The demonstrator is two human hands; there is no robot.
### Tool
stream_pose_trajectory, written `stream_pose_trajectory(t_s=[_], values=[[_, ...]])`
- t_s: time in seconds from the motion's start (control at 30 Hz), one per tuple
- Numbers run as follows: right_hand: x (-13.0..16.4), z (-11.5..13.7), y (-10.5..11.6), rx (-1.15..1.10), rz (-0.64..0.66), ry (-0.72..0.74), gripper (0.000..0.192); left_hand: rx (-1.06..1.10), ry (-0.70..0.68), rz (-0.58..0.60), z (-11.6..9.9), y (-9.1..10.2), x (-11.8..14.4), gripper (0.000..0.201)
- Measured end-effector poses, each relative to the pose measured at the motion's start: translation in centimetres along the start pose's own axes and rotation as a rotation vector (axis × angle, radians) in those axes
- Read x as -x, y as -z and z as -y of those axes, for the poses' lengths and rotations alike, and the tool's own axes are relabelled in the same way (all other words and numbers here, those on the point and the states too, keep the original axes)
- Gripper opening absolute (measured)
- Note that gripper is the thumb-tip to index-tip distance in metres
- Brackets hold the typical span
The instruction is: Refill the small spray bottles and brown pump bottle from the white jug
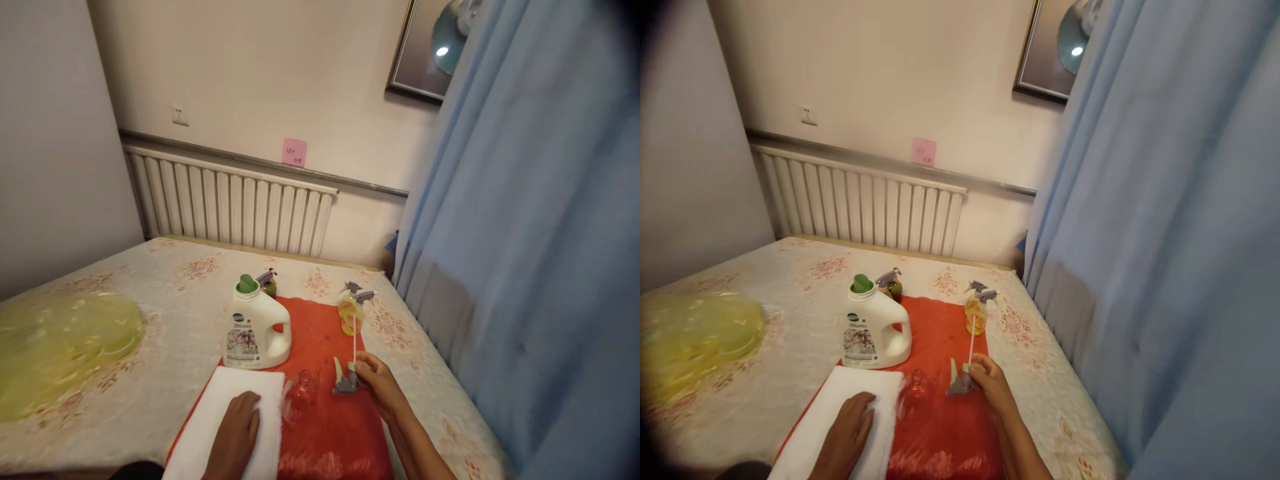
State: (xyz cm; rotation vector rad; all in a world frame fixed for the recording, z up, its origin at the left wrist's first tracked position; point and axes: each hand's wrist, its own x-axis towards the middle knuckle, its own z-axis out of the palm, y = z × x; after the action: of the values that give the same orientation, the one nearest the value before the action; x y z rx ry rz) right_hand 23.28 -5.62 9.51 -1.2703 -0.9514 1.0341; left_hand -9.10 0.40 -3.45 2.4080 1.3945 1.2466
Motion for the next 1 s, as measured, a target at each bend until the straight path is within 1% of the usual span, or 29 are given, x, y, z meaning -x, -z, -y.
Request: stream_pose_trajectory(t_s=[0.07, 0.13, 0.2, 0.27, 0.3, 0.33, 0.37, 0.43, 0.53, 0.6, 0.67, 0.7, 0.77, 0.83, 0.93, 1.0], values=[[1.3, 0.1, -0.3, -0.111, -0.033, -0.031, 0.037, 0.055, 0.061, -0.004, -1.9, 0.5, 0.3, 0.025], [2.6, 0.3, -0.9, -0.242, -0.053, -0.065, 0.034, 0.115, 0.053, 0.034, -4.5, 1.2, 0.6, 0.031], [3.8, 0.4, -1.7, -0.321, -0.04, -0.076, 0.03, 0.137, -0.043, 0.05, -7.4, 1.8, 0.8, 0.043], [4.9, 0.2, -2.7, -0.326, -0.027, -0.062, 0.026, 0.091, -0.228, 0.046, -10.0, 2.3, 0.7, 0.069], [5.4, -0.1, -3.1, -0.312, -0.028, -0.052, 0.025, 0.063, -0.285, 0.012, -11.1, 2.5, 0.5, 0.08], [5.8, -0.4, -3.5, -0.3, -0.037, -0.047, 0.025, 0.035, -0.338, -0.016, -12.0, 2.7, 0.3, 0.086], [6.2, -0.7, -3.9, -0.296, -0.053, -0.045, 0.025, 0.013, -0.387, -0.04, -12.8, 2.9, 0.0, 0.088], [7.0, -1.5, -4.5, -0.307, -0.081, -0.052, 0.023, -0.025, -0.447, -0.049, -13.8, 3.1, -0.6, 0.082], [7.9, -2.0, -5.2, -0.428, -0.103, -0.1, 0.017, -0.042, -0.484, -0.02, -14.6, 3.3, -1.3, 0.053], [8.5, -1.7, -5.7, -0.554, -0.085, -0.156, 0.017, -0.002, -0.498, 0.006, -15.0, 3.6, -1.6, 0.037], [9.0, -1.2, -6.1, -0.644, -0.072, -0.215, 0.021, 0.06, -0.504, 0.03, -15.5, 3.9, -1.9, 0.031], [9.3, -0.9, -6.3, -0.651, -0.07, -0.24, 0.024, 0.09, -0.497, 0.04, -15.8, 4.1, -2.0, 0.03], [9.5, -0.7, -6.7, -0.603, -0.106, -0.267, 0.03, 0.134, -0.471, 0.036, -16.4, 4.6, -2.3, 0.027], [9.6, -1.0, -6.8, -0.472, -0.2, -0.246, 0.032, 0.153, -0.457, 0.011, -17.0, 5.1, -2.6, 0.025], [9.4, -1.7, -6.7, -0.23, -0.345, -0.139, 0.028, 0.155, -0.481, -0.029, -17.6, 5.6, -2.9, 0.026], [9.4, -1.9, -6.4, -0.057, -0.351, -0.041, 0.019, 0.147, -0.485, -0.024, -17.7, 5.8, -2.9, 0.027]])
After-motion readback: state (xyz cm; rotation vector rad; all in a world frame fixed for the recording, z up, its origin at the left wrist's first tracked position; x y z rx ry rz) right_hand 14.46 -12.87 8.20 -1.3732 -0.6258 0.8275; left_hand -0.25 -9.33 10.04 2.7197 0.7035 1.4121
